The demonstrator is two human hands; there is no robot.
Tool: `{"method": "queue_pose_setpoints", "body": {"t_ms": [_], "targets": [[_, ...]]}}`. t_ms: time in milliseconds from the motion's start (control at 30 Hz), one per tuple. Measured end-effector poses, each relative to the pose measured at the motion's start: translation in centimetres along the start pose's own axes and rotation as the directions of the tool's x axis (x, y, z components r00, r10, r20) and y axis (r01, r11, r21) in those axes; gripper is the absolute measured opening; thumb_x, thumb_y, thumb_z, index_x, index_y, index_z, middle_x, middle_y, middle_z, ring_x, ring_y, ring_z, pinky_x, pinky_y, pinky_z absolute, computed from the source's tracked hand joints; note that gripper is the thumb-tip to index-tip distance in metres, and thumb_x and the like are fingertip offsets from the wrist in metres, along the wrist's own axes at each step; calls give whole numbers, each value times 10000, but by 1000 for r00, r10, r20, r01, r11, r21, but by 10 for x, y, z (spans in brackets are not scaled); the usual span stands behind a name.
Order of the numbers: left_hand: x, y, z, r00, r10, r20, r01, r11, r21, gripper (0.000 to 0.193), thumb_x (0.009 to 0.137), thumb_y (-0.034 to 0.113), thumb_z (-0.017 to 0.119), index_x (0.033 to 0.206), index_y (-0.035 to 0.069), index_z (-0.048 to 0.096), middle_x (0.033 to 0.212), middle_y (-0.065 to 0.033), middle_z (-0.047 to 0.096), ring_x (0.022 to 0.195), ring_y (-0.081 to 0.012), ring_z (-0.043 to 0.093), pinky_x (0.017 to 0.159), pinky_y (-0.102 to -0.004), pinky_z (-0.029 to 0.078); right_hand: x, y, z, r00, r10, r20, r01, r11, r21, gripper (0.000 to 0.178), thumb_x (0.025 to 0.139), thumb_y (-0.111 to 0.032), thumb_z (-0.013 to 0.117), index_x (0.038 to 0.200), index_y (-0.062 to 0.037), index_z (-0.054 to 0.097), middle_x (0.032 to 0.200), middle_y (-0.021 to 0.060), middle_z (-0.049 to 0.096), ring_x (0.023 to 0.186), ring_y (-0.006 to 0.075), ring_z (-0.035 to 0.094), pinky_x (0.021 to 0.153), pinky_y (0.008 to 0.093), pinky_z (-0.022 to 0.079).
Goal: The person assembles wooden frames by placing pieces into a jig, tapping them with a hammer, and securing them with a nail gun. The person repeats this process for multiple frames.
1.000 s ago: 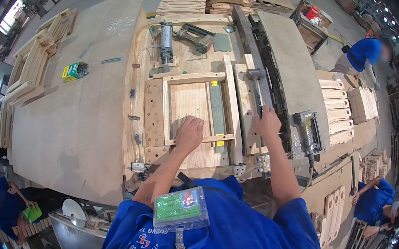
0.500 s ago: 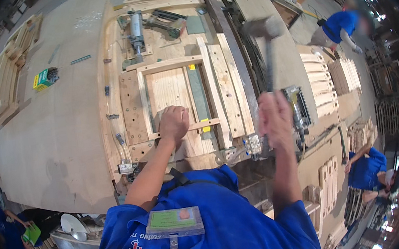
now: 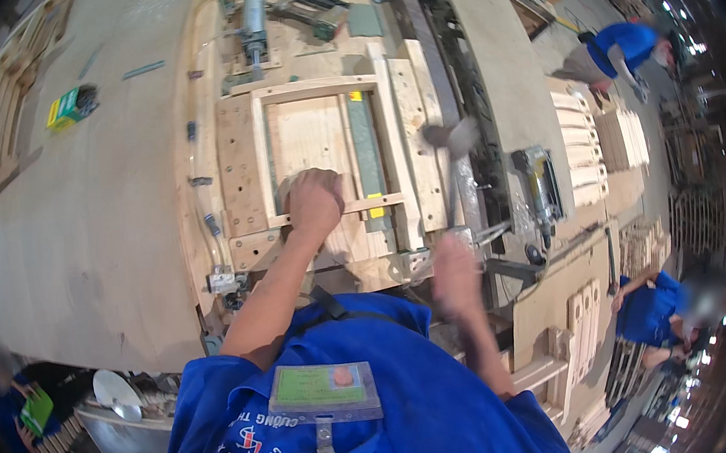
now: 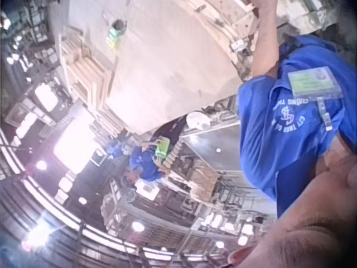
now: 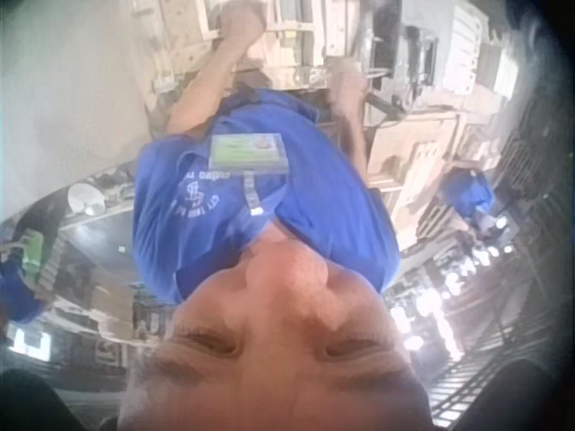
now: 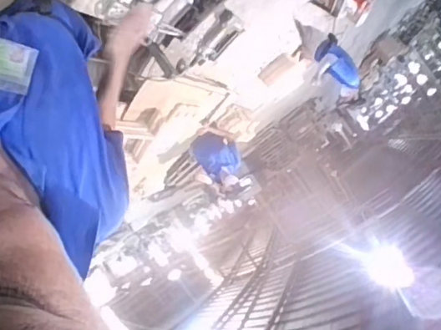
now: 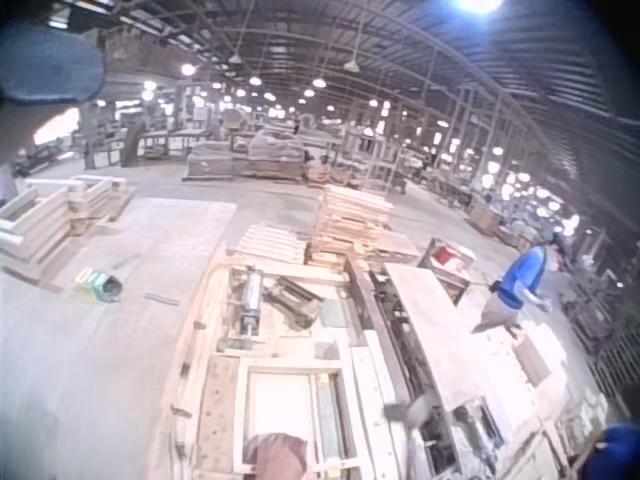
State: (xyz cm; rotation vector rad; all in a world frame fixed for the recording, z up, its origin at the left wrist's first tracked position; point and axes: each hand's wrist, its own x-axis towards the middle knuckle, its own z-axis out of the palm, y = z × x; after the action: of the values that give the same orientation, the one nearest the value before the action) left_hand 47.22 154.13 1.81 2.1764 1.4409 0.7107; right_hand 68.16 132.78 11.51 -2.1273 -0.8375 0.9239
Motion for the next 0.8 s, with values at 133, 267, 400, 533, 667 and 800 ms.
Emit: {"method": "queue_pose_setpoints", "body": {"t_ms": [133, 267, 400, 533, 667, 800], "targets": [[-1, -6, 0, 999, -24, 29, 23, 999, 24, 284, 1030, 269, 589, 935, 70, 767, 1011, -153, 735, 1043, -357, 669, 976, -490, 513, 25, -179, -50, 868, -471, -158, 478, 705, 524, 486, 1138, -550, 454, 904, -134, 546, 637, -26, 427, 468, 74, 359, 394, 250, 270], [-10, -6, -2, 1000, 16, -19, -15, 1000, 9, 271, 1026, 271, 597, 941, 80, 770, 989, -146, 732, 1023, -335, 677, 964, -483, 519, 45, -298, -30, 551, -753, -359, 735, 235, 636, 578, 1102, -675, 398, 935, -134, 512, 651, -27, 418, 479, 94, 342, 416, 271, 292], [-9, -3, -6, 1000, -8, 16, 8, 1000, 3, 241, 1016, 260, 618, 980, 76, 769, 989, -144, 725, 1018, -340, 674, 961, -485, 519, 132, -258, 68, 281, -923, -264, 832, 97, 545, 532, 1117, -605, 425, 930, -114, 510, 738, 29, 538, 571, 172, 472, 511, 325, 410], [-6, 4, -11, 996, 11, 93, -14, 999, 35, 234, 994, 254, 645, 1001, 48, 757, 1024, -166, 712, 1060, -353, 664, 972, -486, 517, 179, -133, 160, 907, -276, 318, 381, 859, -341, 528, 1104, -477, 503, 1023, 16, 672, 902, 322, 688, 908, 572, 646, 803, 587, 489], [-16, -18, -1, 993, 3, -121, -2, 1000, 12, 253, 977, 281, 653, 908, 55, 743, 908, -162, 709, 942, -364, 674, 889, -503, 533, 146, -223, 143, 752, -551, 362, 523, 833, 180, 492, 1132, -476, 510, 873, -62, 566, 645, -3, 482, 518, 89, 445, 477, 309, 388], [-13, -10, 0, 995, 15, -97, -17, 1000, -17, 236, 971, 270, 672, 908, 55, 747, 920, -160, 717, 955, -357, 676, 892, -496, 532, 146, -208, 138, 530, -847, 34, 810, 517, 276, 447, 1149, -424, 474, 841, -106, 537, 645, -66, 448, 548, 55, 383, 492, 273, 290]]}}
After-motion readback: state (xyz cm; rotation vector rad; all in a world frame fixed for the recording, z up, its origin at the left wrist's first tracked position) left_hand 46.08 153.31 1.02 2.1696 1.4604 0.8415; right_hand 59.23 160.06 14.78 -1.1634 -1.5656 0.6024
